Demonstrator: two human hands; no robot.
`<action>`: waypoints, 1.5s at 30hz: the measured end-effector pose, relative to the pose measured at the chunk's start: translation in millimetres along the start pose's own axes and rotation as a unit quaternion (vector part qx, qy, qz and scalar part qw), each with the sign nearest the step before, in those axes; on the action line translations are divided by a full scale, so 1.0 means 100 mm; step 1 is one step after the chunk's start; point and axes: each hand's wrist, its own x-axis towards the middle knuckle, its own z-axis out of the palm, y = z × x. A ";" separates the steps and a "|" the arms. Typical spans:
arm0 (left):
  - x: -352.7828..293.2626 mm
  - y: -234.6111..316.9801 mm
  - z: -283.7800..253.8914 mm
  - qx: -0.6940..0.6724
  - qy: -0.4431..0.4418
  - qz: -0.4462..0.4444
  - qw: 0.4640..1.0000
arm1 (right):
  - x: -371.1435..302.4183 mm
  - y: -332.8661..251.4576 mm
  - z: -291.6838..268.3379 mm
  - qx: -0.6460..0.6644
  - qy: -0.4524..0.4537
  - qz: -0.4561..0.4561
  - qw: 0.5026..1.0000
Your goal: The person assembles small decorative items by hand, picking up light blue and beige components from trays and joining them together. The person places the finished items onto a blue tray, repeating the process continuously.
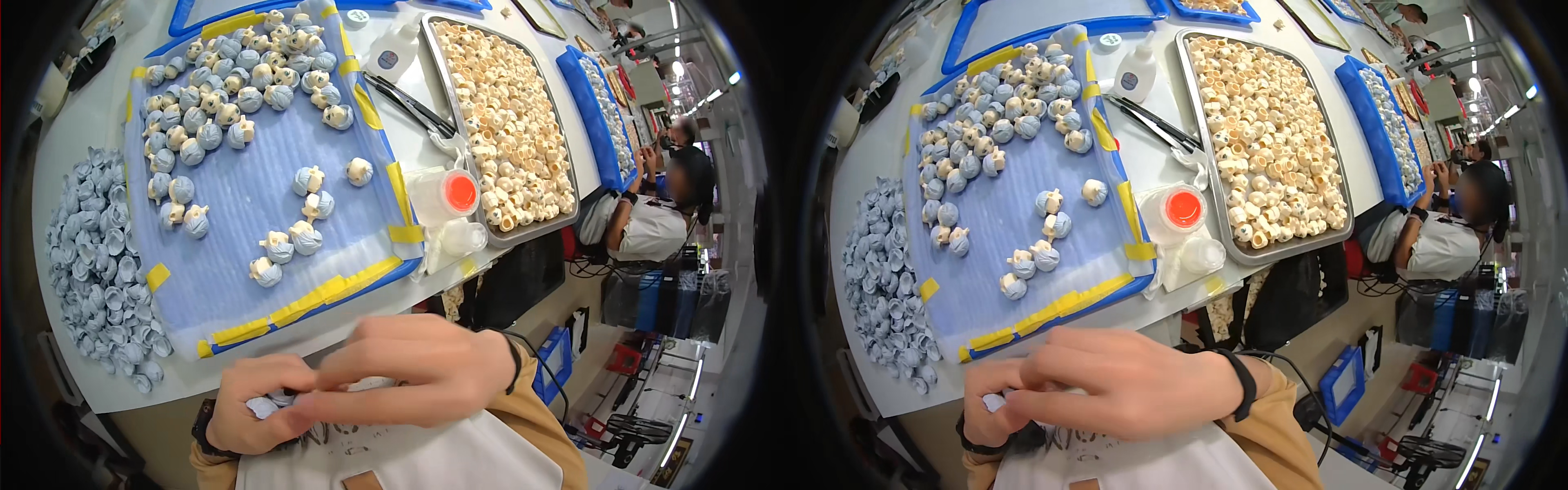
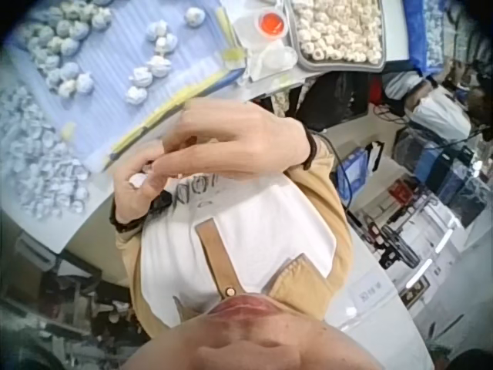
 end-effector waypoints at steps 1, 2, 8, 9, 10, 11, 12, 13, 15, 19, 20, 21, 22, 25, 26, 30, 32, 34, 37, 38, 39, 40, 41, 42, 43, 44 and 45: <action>-0.02 0.03 0.01 -0.017 0.024 -0.028 0.999 | -0.02 0.00 -0.09 -0.025 0.020 0.000 0.999; -0.03 0.06 0.02 -0.033 0.038 -0.055 0.997 | -0.04 -0.03 -0.23 -0.056 0.044 0.004 0.997; -0.05 0.03 0.01 -0.063 0.093 -0.042 0.993 | -0.13 -0.05 -0.86 -0.397 0.108 0.227 0.883; -0.04 0.04 0.01 -0.060 0.090 -0.045 0.993 | -0.13 -0.03 -0.89 -0.405 0.095 0.236 0.878; -0.03 0.03 0.01 -0.058 0.091 -0.039 0.993 | -0.12 -0.01 -0.90 -0.418 0.078 0.246 0.871; -0.03 0.03 0.01 -0.055 0.092 -0.032 0.994 | -0.11 0.00 -0.91 -0.430 0.062 0.255 0.864; -0.02 0.02 0.01 -0.052 0.093 -0.026 0.994 | -0.10 0.02 -0.92 -0.443 0.045 0.264 0.856; -0.03 0.01 0.01 -0.041 0.103 -0.015 0.994 | -0.09 0.05 -0.93 -0.449 0.036 0.257 0.855; -0.04 -0.03 0.01 -0.018 0.125 0.008 0.992 | -0.07 0.12 -0.92 -0.463 0.018 0.241 0.853; -0.04 -0.02 -0.02 -0.019 0.107 -0.001 0.994 | -0.10 0.16 -0.92 -0.448 0.029 0.256 0.856; -0.03 -0.01 -0.01 -0.017 0.104 -0.002 0.994 | -0.11 0.18 -0.91 -0.441 0.035 0.256 0.860; -0.03 -0.01 -0.01 -0.014 0.102 -0.004 0.995 | -0.12 0.20 -0.91 -0.434 0.042 0.256 0.863; -0.01 0.00 0.00 -0.019 0.103 0.003 0.995 | -0.14 0.21 -0.90 -0.422 0.062 0.257 0.867; 0.02 0.02 0.04 -0.027 0.106 0.007 0.994 | -0.21 0.23 -0.87 -0.397 0.109 0.257 0.874; 0.02 0.02 0.04 -0.024 0.109 -0.002 0.994 | -0.23 0.23 -0.85 -0.398 0.117 0.253 0.874; 0.05 0.02 0.04 -0.014 0.090 0.015 0.996 | -0.28 0.26 -0.85 -0.391 0.136 0.232 0.880; 0.05 -0.02 0.06 -0.023 0.097 0.039 0.994 | -0.28 0.27 -0.84 -0.380 0.141 0.234 0.884; 0.04 -0.03 0.07 -0.026 0.109 0.046 0.993 | -0.27 0.27 -0.84 -0.376 0.160 0.233 0.882; 0.02 -0.02 0.05 -0.019 0.118 0.031 0.992 | -0.29 0.15 -0.74 -0.359 0.226 0.227 0.877; 0.02 -0.02 0.04 -0.015 0.112 0.024 0.993 | -0.26 0.06 -0.65 -0.338 0.260 0.225 0.876; 0.01 -0.02 0.01 -0.010 0.110 0.015 0.994 | -0.25 0.00 -0.56 -0.313 0.292 0.223 0.876; 0.01 -0.02 0.02 -0.023 0.114 0.003 0.993 | -0.24 -0.01 -0.50 -0.300 0.260 0.172 0.902; 0.03 -0.02 0.04 -0.037 0.118 -0.009 0.992 | -0.20 -0.06 -0.42 -0.256 0.218 0.153 0.929; 0.06 0.02 0.07 -0.049 0.119 -0.023 0.991 | -0.13 -0.13 -0.34 -0.211 0.178 0.135 0.952; 0.11 0.05 0.11 -0.074 0.121 -0.018 0.990 | -0.10 -0.11 -0.26 -0.185 0.146 0.111 0.965; 0.12 0.05 0.10 -0.085 0.115 -0.019 0.990 | -0.07 -0.09 -0.18 -0.158 0.114 0.086 0.977; 0.11 0.03 0.09 -0.096 0.108 -0.019 0.989 | -0.04 -0.07 -0.11 -0.137 0.108 0.073 0.982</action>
